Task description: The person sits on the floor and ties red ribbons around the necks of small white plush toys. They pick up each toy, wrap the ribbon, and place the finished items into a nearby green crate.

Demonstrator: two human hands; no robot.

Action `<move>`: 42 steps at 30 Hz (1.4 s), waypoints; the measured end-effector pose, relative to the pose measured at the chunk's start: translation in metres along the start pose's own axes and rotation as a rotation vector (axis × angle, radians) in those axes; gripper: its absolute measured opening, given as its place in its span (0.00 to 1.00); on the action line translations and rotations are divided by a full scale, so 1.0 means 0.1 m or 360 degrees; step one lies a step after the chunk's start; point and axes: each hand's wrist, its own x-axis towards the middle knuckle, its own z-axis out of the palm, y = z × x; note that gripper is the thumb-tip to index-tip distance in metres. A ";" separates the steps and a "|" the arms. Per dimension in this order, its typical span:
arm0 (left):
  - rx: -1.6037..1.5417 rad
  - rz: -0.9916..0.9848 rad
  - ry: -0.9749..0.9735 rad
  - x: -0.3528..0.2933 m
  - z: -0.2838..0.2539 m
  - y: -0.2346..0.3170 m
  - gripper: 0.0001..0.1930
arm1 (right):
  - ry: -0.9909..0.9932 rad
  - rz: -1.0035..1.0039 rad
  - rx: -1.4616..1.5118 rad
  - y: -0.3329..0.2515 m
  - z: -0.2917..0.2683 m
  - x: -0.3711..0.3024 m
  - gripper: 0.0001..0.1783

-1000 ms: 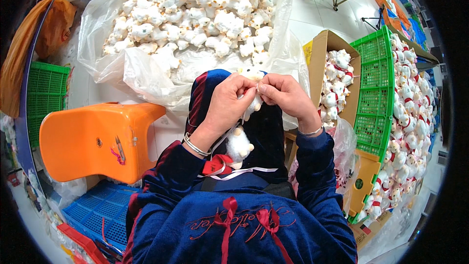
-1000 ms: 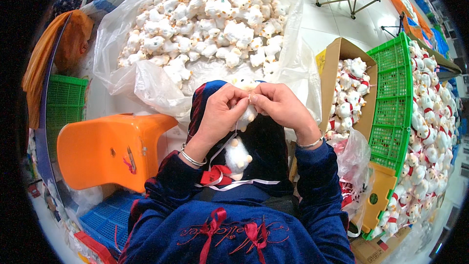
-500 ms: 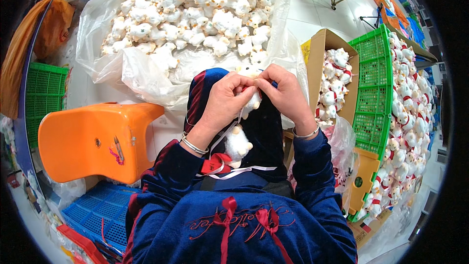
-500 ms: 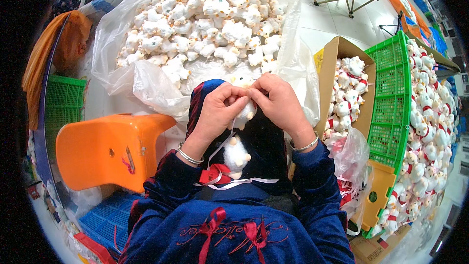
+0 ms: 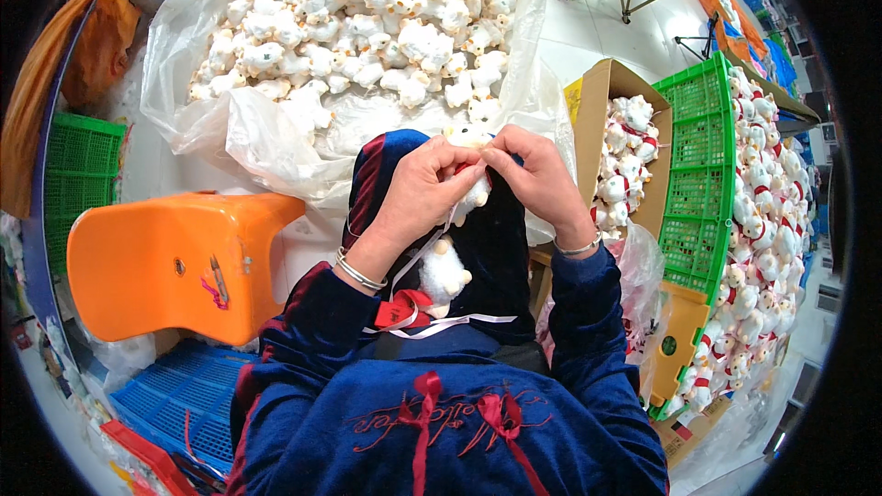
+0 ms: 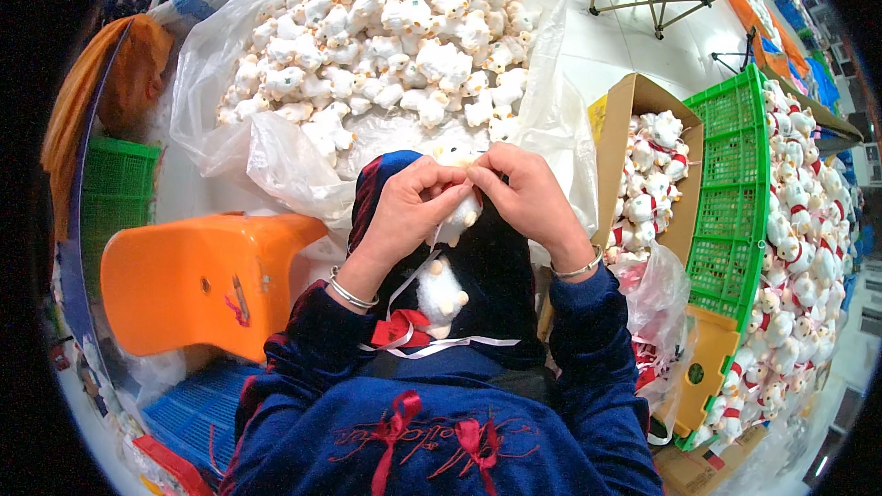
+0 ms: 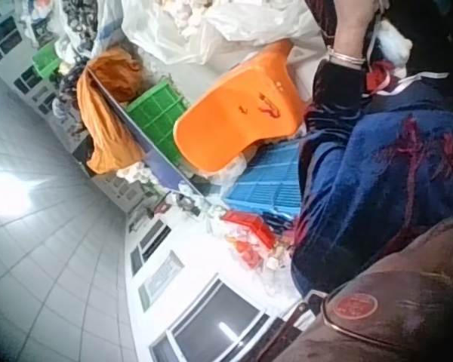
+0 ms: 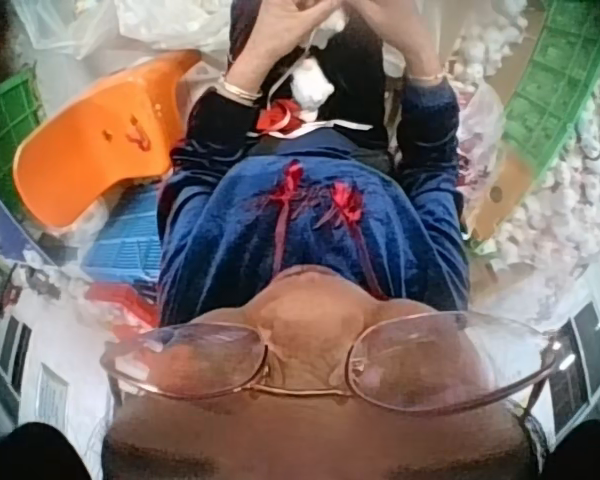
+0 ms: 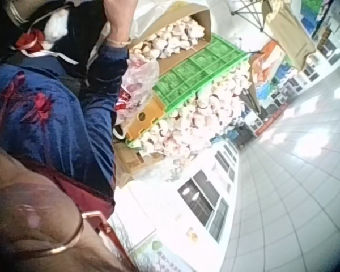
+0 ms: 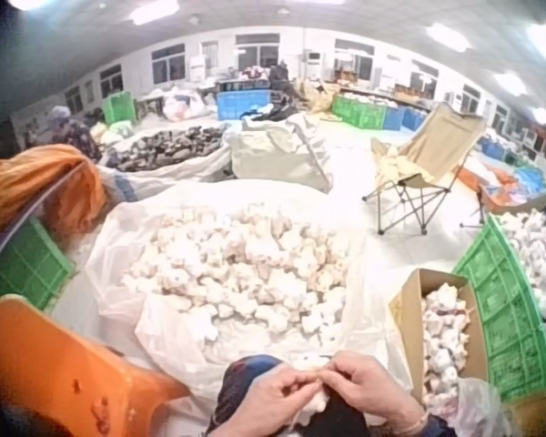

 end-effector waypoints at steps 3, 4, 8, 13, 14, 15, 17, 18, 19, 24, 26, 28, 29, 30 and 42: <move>0.0012 0.0006 -0.0012 0.02 0.00 -0.02 0.07 | -0.0037 0.0057 0.0034 -0.02 -0.01 0.01 0.12; 0.0020 0.0017 -0.0009 0.02 0.00 -0.03 0.07 | -0.0010 0.0136 0.0139 0.02 -0.01 0.01 0.12; -0.0041 -0.0021 0.0071 0.01 0.05 0.02 0.08 | 0.0244 0.0211 0.0447 0.21 -0.09 -0.01 0.15; -0.0033 0.0047 0.0119 -0.01 0.07 0.00 0.08 | 0.0078 0.0319 0.0433 0.27 -0.18 -0.05 0.18; -0.0015 0.0055 0.0117 -0.02 0.07 0.00 0.08 | 0.0021 0.0418 0.0494 0.28 -0.16 -0.06 0.18; 0.0004 0.0062 0.0115 -0.02 0.06 0.00 0.08 | -0.0054 0.0495 0.0473 0.26 -0.16 -0.06 0.18; 0.0013 0.0059 0.0109 -0.03 0.06 0.01 0.08 | -0.0205 0.0647 0.0430 0.20 -0.18 -0.05 0.18; 0.0004 0.0049 0.0106 -0.03 0.06 0.01 0.08 | -0.0213 0.0688 0.0369 0.22 -0.17 -0.05 0.16; -0.0005 0.0040 0.0103 -0.03 0.06 0.02 0.08 | -0.0256 0.0705 0.0389 0.21 -0.18 -0.05 0.16; 0.0038 0.0035 0.0080 -0.02 0.05 0.00 0.07 | -0.0334 0.0735 0.0636 0.19 -0.21 -0.07 0.11; 0.0020 0.0024 0.0079 -0.02 0.05 0.00 0.07 | -0.0340 0.0657 0.0703 0.21 -0.19 -0.10 0.09; -0.0017 0.0025 0.0083 -0.01 0.05 0.02 0.07 | -0.0354 0.0560 0.0808 0.28 -0.14 -0.14 0.06; -0.0038 0.0024 0.0075 -0.01 0.06 0.01 0.07 | -0.0358 0.0551 0.0817 0.25 -0.13 -0.15 0.06; -0.0058 0.0023 0.0068 -0.01 0.05 0.00 0.06 | -0.0362 0.0542 0.0826 0.20 -0.12 -0.15 0.05; -0.0049 -0.0021 0.0024 0.00 0.01 -0.04 0.06 | 0.0070 0.0355 0.0869 0.13 0.19 -0.17 0.10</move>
